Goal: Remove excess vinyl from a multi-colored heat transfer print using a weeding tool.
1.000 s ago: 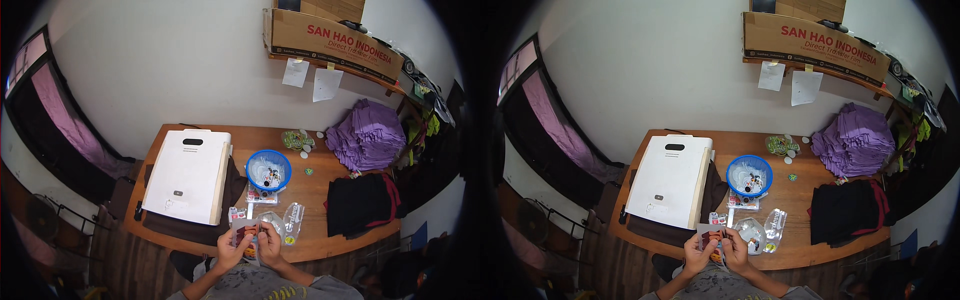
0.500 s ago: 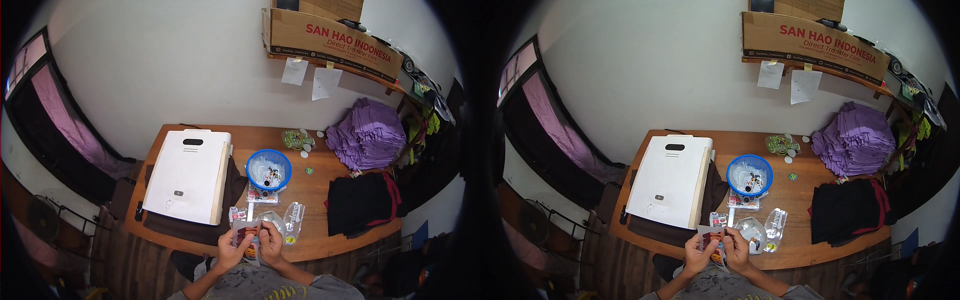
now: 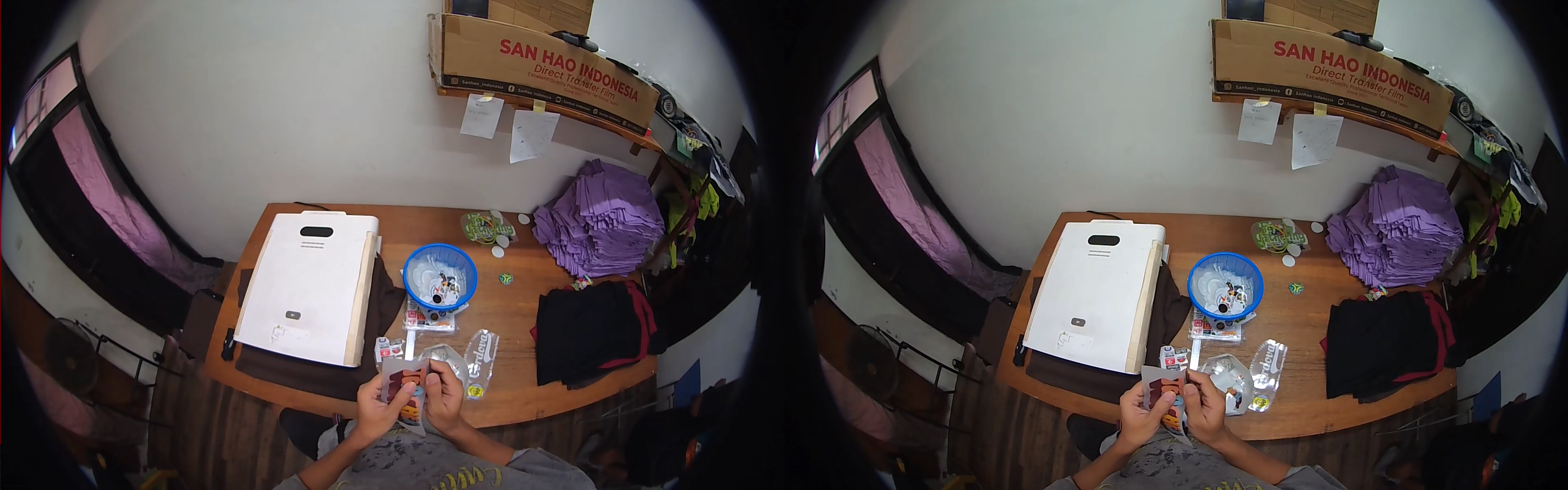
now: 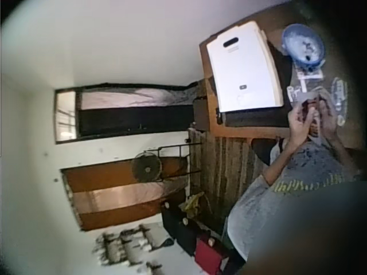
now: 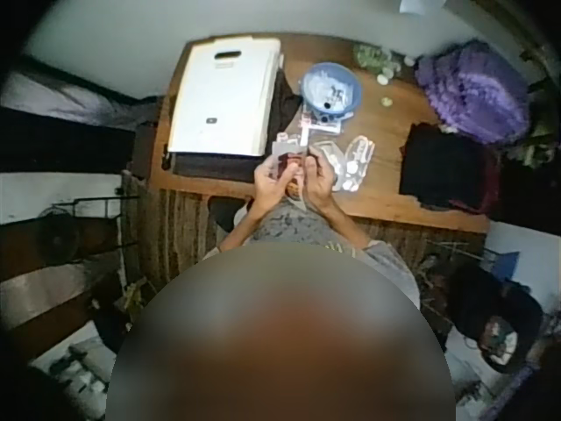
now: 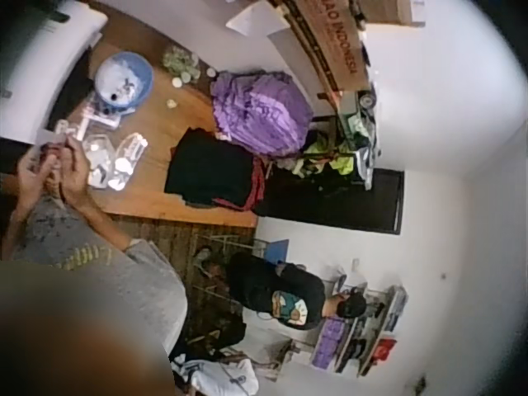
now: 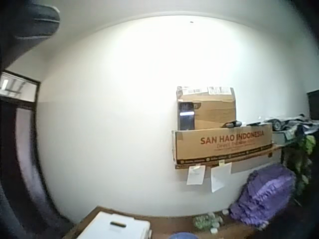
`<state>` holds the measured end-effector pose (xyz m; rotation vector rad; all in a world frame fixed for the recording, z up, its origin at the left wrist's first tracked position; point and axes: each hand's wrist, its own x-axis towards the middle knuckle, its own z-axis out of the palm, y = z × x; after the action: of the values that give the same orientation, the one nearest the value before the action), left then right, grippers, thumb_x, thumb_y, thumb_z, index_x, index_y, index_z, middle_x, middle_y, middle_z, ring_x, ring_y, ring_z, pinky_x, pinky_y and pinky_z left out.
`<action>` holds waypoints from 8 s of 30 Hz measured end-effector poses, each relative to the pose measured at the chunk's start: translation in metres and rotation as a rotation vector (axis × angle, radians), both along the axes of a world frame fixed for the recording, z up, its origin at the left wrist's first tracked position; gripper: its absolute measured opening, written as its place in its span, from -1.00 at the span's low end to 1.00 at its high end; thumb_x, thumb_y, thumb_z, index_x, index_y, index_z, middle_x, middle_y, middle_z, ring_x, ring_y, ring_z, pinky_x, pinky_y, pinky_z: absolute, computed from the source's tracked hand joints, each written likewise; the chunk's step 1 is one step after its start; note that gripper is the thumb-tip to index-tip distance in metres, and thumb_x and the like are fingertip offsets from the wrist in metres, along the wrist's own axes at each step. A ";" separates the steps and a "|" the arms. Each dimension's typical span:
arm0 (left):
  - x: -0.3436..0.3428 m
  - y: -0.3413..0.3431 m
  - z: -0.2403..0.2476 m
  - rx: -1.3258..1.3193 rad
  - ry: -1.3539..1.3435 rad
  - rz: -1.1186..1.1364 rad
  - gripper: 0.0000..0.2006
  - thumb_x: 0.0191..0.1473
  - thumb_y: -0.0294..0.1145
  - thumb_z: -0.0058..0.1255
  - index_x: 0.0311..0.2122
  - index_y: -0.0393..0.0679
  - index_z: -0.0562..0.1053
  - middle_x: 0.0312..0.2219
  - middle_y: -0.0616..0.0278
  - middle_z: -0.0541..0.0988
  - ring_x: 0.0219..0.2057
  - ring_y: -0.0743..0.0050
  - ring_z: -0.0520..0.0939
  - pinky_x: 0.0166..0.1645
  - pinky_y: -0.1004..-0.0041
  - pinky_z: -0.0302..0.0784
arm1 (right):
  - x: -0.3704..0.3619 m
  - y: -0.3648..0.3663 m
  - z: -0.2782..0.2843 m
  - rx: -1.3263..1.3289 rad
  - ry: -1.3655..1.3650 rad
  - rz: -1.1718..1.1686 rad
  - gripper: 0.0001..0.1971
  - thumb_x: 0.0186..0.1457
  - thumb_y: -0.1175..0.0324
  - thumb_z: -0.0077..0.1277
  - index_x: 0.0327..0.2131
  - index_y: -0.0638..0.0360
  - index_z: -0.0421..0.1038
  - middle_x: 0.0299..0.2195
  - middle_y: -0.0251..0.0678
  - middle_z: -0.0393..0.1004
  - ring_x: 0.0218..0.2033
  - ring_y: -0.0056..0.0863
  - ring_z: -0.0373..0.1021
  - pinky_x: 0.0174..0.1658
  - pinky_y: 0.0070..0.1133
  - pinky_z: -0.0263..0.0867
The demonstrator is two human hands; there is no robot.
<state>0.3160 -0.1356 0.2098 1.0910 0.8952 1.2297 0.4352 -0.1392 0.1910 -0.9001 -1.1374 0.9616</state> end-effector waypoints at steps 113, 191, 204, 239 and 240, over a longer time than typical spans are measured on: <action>0.000 0.008 0.000 0.032 -0.009 0.074 -0.80 -0.03 -0.48 -0.03 -0.28 -0.35 0.39 -0.45 0.28 0.51 -0.50 0.70 0.50 -0.42 0.68 0.44 | 0.011 0.013 0.009 -0.070 0.352 0.176 -0.77 0.11 0.28 -0.22 -0.27 0.25 0.10 -0.66 -0.43 0.08 -0.77 -0.76 -0.05 -0.76 -0.79 -0.08; -0.009 0.021 -0.016 -0.195 0.027 -0.039 -0.80 -0.07 -0.41 0.05 -0.31 -0.27 0.43 -0.45 0.34 0.50 -0.45 0.72 0.48 -0.38 0.73 0.40 | 0.026 0.013 0.012 -0.193 0.048 0.282 -0.69 0.11 0.39 -0.25 -0.09 0.33 0.21 -0.50 -0.47 0.26 -0.53 -0.83 0.08 -0.48 -0.83 0.04; -0.011 0.017 -0.004 -0.201 0.025 -0.046 -0.82 -0.05 -0.39 0.02 -0.32 -0.24 0.43 -0.46 0.35 0.49 -0.46 0.70 0.48 -0.39 0.73 0.40 | 0.018 0.010 0.009 -0.068 -0.210 0.174 -0.64 0.05 0.46 -0.16 -0.06 0.41 0.17 -0.19 -0.09 0.35 -0.21 -0.54 0.30 -0.18 -0.65 0.21; -0.010 0.017 -0.003 -0.247 0.018 -0.072 -0.82 -0.04 -0.43 0.01 -0.29 -0.26 0.43 -0.44 0.33 0.50 -0.45 0.72 0.48 -0.37 0.73 0.41 | 0.014 0.009 0.002 -0.020 -0.235 0.129 -0.66 0.07 0.49 -0.22 -0.06 0.42 0.18 -0.17 -0.16 0.34 -0.18 -0.55 0.28 -0.12 -0.65 0.18; -0.010 0.016 -0.002 -0.247 0.018 -0.072 -0.82 -0.04 -0.43 0.01 -0.29 -0.26 0.43 -0.44 0.33 0.50 -0.45 0.72 0.48 -0.37 0.73 0.41 | 0.014 0.010 0.000 -0.039 -0.198 0.135 -0.66 0.05 0.49 -0.18 -0.07 0.42 0.19 -0.20 -0.11 0.36 -0.21 -0.54 0.30 -0.17 -0.65 0.20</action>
<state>0.3059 -0.1193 0.2074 0.9294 0.9847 1.0216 0.4493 -0.1296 0.1910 -0.9759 -1.3653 1.0239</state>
